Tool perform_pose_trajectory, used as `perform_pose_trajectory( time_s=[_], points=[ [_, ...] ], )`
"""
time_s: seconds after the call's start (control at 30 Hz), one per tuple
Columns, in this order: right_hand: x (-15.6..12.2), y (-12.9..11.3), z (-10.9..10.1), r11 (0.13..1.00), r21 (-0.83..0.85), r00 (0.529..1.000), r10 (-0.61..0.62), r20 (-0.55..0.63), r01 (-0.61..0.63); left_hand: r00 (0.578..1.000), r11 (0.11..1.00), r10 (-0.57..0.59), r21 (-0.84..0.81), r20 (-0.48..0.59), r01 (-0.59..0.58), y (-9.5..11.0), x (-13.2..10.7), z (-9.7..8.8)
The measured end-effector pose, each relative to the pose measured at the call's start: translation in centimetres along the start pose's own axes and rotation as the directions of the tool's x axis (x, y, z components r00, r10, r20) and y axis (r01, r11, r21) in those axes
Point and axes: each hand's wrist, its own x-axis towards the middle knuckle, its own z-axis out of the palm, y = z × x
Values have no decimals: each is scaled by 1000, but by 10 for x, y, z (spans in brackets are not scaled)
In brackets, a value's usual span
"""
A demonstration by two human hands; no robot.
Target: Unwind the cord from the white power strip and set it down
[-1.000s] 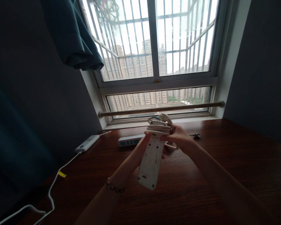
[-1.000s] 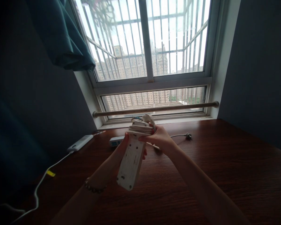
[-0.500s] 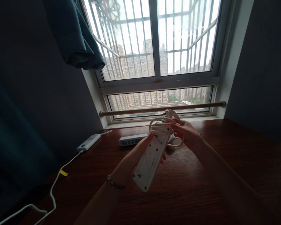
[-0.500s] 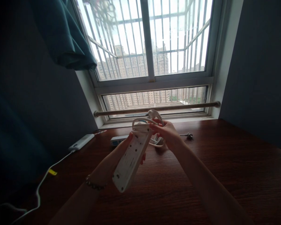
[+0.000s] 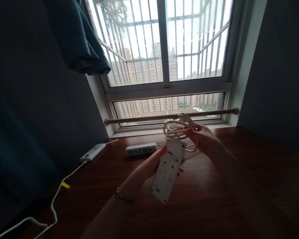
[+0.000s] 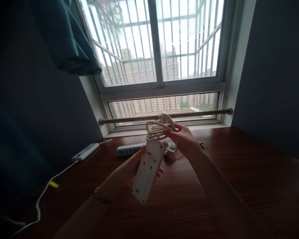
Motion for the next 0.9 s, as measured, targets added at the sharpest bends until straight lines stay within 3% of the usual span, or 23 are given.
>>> perform_pose_trajectory(
  time_s=[0.07, 0.17, 0.3, 0.37, 0.4, 0.43, 0.47, 0.5, 0.57, 0.63, 0.7, 0.77, 0.83, 0.9],
  points=[
    [-4, -2, 4, 1000, 6, 1000, 6, 7, -6, 999, 999, 26, 29, 28, -27, -6, 6, -5],
    [-12, -6, 10, 1000, -11, 1000, 1, 17, -1, 991, 957, 131, 255, 32, -135, -6, 9, -8],
    [-21, -13, 16, 997, -57, 999, -46, -16, 45, 984, 819, 180, 554, -1, -150, 18, -8, 3],
    [-24, -16, 17, 994, -85, 997, -72, -29, 69, 945, 699, 315, 696, -91, -166, 34, -21, 14],
    [-25, -17, 18, 992, -97, 996, -84, -28, 81, 831, 473, 532, 871, -163, -132, 42, -27, 22],
    [-26, -17, 19, 990, -108, 995, -96, -26, 92, 678, 252, 721, 966, -145, -61, 49, -31, 30],
    [-26, -17, 19, 988, -118, 994, -107, -23, 104, 577, 61, 816, 998, -42, -13, 54, -34, 39],
    [-27, -17, 20, 985, -128, 993, -116, -21, 113, 502, -111, 860, 994, 95, 3, 59, -34, 48],
    [-28, -16, 22, 982, -145, 992, -127, -12, 124, 430, -322, 860, 946, 275, 40, 63, -29, 67],
    [-30, -15, 24, 980, -149, 991, -133, -15, 129, 439, -367, 859, 915, 265, 167, 63, -18, 84],
    [-30, -16, 25, 983, -134, 990, -134, -35, 128, 438, -318, 884, 896, 162, 310, 60, -7, 97],
    [-30, -18, 25, 987, -109, 990, -126, -55, 120, 409, -246, 910, 879, 64, 409, 58, 1, 103],
    [-30, -21, 24, 992, -78, 993, -106, -45, 102, 378, -211, 925, 875, 35, 436, 59, 4, 105],
    [-29, -23, 22, 996, -39, 997, -78, -1, 78, 373, -243, 924, 876, 79, 417, 63, 1, 102]
  ],
)
